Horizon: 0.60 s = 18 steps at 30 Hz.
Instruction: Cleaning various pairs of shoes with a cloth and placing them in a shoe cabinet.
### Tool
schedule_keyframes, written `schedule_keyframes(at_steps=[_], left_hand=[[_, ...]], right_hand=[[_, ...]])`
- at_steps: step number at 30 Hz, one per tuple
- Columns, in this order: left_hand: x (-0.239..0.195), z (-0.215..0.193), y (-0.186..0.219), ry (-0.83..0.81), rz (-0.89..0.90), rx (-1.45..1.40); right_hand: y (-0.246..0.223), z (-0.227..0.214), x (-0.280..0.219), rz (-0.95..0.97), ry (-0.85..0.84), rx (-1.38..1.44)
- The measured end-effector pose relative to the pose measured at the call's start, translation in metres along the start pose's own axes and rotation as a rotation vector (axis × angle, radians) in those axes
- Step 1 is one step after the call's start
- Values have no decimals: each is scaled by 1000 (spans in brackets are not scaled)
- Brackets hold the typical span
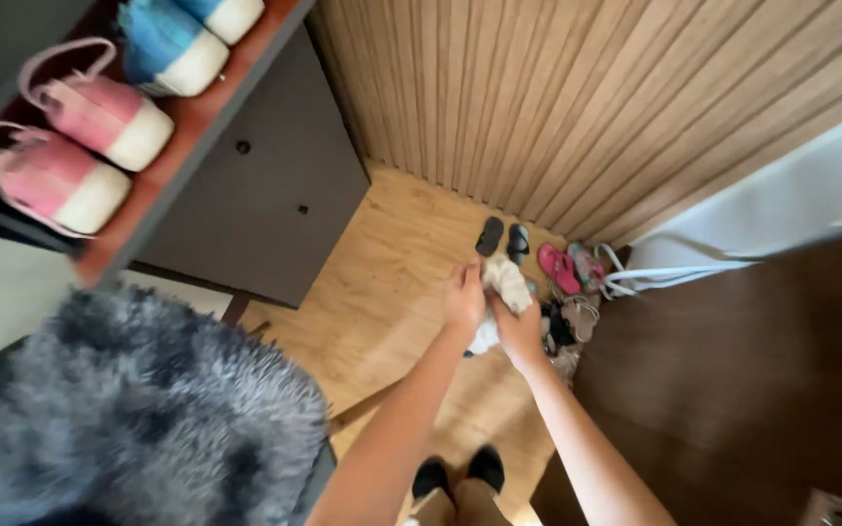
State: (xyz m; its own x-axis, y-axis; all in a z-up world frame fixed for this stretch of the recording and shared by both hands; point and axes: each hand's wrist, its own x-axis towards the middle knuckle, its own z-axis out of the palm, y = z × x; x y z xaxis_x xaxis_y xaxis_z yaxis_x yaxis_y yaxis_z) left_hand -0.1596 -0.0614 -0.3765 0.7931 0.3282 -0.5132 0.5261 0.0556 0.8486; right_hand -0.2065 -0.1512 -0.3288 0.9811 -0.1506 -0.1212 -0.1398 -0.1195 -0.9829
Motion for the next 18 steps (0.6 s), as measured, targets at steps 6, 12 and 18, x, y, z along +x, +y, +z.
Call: schedule_keyframes(at_steps=[6, 12, 18], left_hand=[[51, 29, -148, 118, 123, 95], [110, 54, -277, 150, 154, 282], [148, 60, -344, 49, 183, 436]], right_hand=[[110, -5, -6, 174, 82, -19], [257, -10, 9, 352, 109, -33], [391, -6, 21, 376, 8, -171]])
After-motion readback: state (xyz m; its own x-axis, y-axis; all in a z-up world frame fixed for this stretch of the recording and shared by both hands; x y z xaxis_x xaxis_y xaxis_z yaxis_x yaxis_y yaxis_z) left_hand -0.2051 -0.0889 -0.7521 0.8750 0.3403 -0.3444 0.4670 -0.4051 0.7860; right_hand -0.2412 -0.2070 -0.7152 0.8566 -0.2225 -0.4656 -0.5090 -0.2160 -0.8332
